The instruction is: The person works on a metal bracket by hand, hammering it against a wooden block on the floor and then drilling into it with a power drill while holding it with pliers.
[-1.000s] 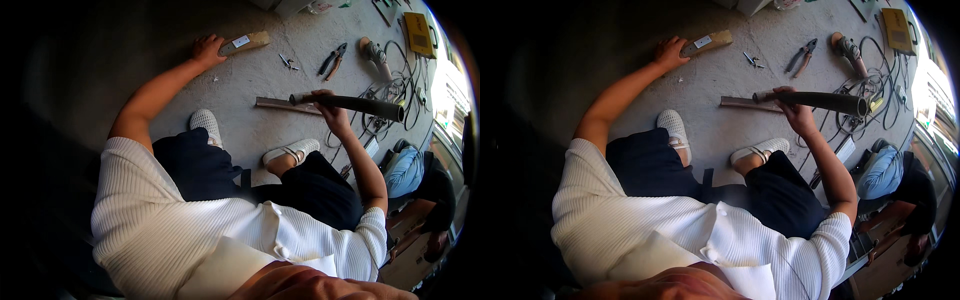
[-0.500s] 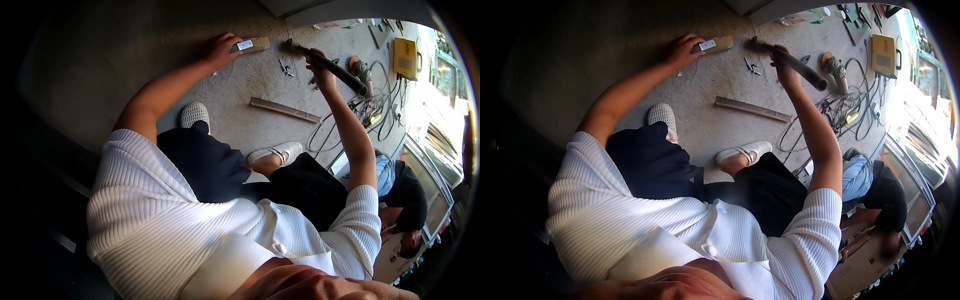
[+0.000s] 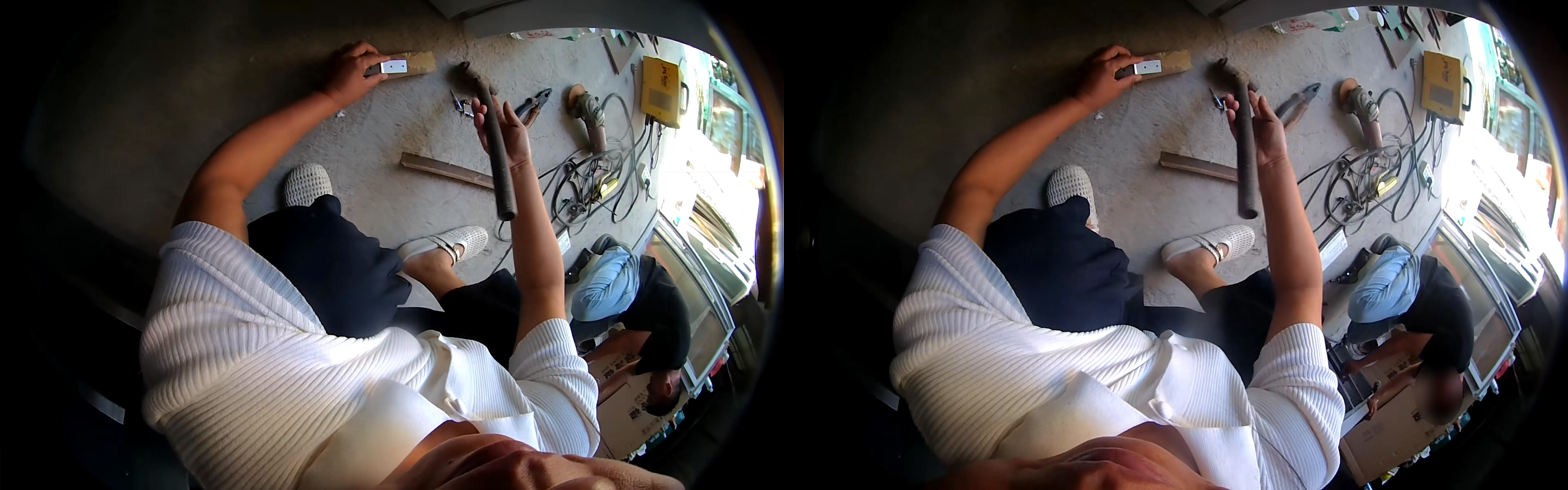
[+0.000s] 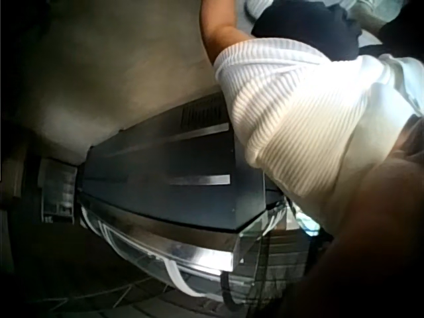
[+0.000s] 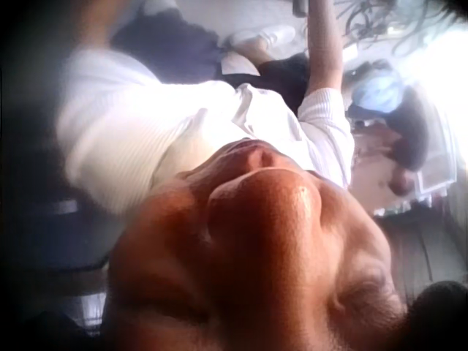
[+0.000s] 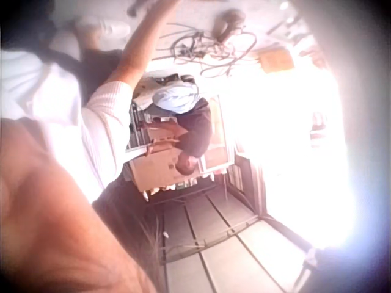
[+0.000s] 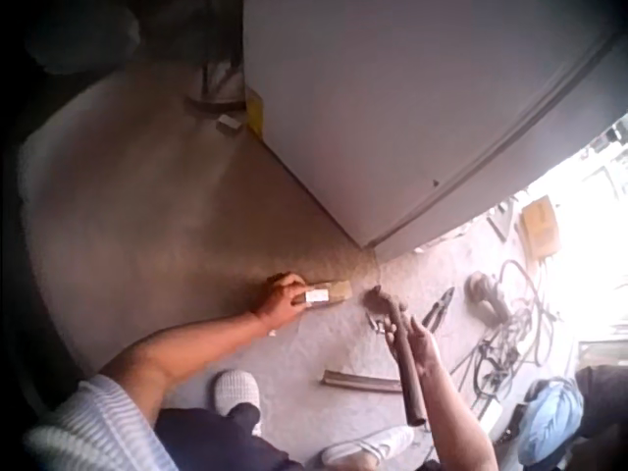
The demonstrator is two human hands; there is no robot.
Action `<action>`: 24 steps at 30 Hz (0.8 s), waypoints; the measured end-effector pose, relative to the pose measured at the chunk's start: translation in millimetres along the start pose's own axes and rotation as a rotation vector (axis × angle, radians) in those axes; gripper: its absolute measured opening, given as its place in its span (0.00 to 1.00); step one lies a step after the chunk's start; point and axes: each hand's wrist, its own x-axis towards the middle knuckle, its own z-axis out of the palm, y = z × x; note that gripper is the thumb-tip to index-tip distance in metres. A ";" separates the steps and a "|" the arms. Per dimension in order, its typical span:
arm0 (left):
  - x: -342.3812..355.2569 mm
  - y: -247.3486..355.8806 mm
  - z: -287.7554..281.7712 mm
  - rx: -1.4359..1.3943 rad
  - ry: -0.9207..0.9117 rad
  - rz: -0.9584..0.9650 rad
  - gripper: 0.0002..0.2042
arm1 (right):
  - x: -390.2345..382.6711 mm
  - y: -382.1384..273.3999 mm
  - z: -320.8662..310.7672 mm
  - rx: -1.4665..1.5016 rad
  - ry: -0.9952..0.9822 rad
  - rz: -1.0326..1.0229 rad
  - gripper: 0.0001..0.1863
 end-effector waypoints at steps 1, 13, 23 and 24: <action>-0.1 1.4 -0.1 0.029 0.008 0.005 0.17 | 7.1 5.4 -3.5 0.153 -0.026 0.156 0.22; -7.9 12.5 -11.0 0.151 0.082 -0.020 0.22 | 8.5 82.0 31.9 -0.541 0.419 -0.202 0.09; -12.3 -3.6 -20.9 0.106 0.004 -0.397 0.23 | 0.8 141.1 65.6 -1.248 0.311 -0.406 0.08; -10.1 -0.4 -23.6 0.090 -0.035 -0.441 0.24 | 4.6 143.8 61.9 -1.284 0.300 -0.441 0.08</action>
